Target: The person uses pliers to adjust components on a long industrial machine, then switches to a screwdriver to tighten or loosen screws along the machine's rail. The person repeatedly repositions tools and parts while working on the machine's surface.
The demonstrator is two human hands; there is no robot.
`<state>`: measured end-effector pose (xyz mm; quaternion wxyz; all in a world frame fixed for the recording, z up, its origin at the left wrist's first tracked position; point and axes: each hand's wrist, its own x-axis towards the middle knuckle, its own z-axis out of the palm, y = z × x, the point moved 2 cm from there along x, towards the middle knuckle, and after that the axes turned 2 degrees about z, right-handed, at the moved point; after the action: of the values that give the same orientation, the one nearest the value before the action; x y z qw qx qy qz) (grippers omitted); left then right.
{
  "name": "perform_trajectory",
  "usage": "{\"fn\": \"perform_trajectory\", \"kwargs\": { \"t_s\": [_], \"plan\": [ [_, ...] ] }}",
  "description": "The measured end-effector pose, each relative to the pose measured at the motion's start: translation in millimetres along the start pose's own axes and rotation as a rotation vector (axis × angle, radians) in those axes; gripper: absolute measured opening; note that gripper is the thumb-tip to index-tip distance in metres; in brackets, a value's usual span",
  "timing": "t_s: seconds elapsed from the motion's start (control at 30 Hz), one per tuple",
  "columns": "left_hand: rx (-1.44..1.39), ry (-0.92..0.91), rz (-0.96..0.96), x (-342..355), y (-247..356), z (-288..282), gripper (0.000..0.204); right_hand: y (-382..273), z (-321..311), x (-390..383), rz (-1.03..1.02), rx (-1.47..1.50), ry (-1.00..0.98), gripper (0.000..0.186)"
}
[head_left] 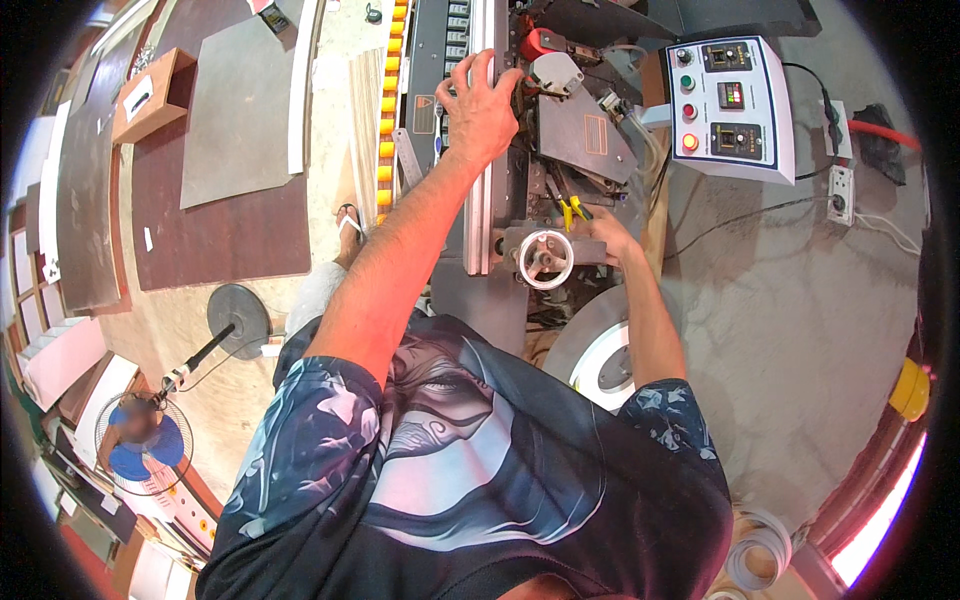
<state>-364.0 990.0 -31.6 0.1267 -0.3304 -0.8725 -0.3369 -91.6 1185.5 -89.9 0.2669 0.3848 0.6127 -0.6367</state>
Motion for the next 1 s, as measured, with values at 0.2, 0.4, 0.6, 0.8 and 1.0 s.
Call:
{"fn": "perform_trajectory", "kwargs": {
  "t_s": [0.2,0.4,0.6,0.8,1.0],
  "plan": [
    [-0.005,-0.024,-0.002,1,1,0,0.050,13,-8,-9,0.008,0.011,0.068,0.043],
    [-0.024,-0.035,-0.016,0,-1,1,0.053,-40,-17,-25,0.149,-0.071,-0.123,0.052],
    [0.006,-0.047,0.005,1,3,0,0.049,-37,-28,-18,0.158,0.060,-0.308,0.061],
    [0.020,-0.044,0.008,0,-1,0,0.049,-33,-21,-14,0.117,0.104,-0.295,0.064],
    [0.000,-0.028,-0.003,1,3,2,0.056,-16,-22,2,0.078,0.059,-0.220,0.061]
  ]
}}
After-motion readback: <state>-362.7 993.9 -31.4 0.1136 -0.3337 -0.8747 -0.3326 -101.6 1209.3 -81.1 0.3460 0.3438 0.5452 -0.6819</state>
